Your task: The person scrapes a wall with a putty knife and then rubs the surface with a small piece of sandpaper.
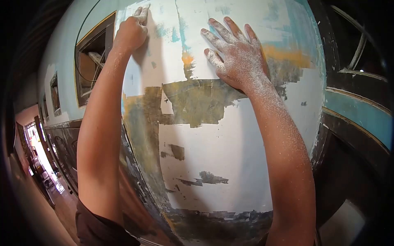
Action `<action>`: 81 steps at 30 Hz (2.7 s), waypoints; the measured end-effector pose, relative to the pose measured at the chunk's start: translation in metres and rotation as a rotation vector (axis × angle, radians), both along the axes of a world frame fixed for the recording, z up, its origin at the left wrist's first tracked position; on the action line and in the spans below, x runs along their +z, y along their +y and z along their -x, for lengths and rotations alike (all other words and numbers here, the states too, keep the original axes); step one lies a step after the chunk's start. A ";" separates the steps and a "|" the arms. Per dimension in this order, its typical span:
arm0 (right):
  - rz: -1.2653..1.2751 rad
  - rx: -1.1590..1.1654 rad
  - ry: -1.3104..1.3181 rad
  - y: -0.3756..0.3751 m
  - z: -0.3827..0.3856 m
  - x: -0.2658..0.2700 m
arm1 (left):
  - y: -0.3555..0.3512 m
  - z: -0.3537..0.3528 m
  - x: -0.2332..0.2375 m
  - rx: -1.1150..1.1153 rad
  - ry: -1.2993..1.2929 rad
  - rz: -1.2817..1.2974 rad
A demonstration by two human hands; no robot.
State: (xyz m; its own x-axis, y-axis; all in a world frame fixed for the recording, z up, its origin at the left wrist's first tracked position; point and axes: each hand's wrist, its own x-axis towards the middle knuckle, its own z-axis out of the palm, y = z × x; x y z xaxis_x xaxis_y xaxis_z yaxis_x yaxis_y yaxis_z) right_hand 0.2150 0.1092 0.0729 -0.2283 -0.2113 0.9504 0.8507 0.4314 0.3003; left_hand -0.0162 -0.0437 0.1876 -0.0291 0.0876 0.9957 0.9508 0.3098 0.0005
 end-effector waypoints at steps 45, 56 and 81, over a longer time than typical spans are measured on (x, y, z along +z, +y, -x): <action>-0.015 0.268 0.002 0.004 0.000 -0.005 | 0.026 -0.036 0.025 -0.022 0.035 0.008; -0.015 0.210 0.034 0.005 0.002 -0.006 | -0.004 -0.041 -0.087 -0.091 -0.123 0.144; 0.049 0.293 -0.044 -0.030 -0.007 -0.009 | 0.023 -0.070 -0.150 -0.130 -0.002 0.067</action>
State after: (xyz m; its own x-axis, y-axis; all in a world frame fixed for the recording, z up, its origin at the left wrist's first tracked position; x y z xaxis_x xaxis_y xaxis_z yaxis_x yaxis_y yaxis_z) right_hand 0.2224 0.0793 0.0641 -0.2054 -0.2286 0.9516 0.6747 0.6713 0.3069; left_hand 0.0537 -0.0208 0.0371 -0.0147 0.1573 0.9874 0.9829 0.1838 -0.0147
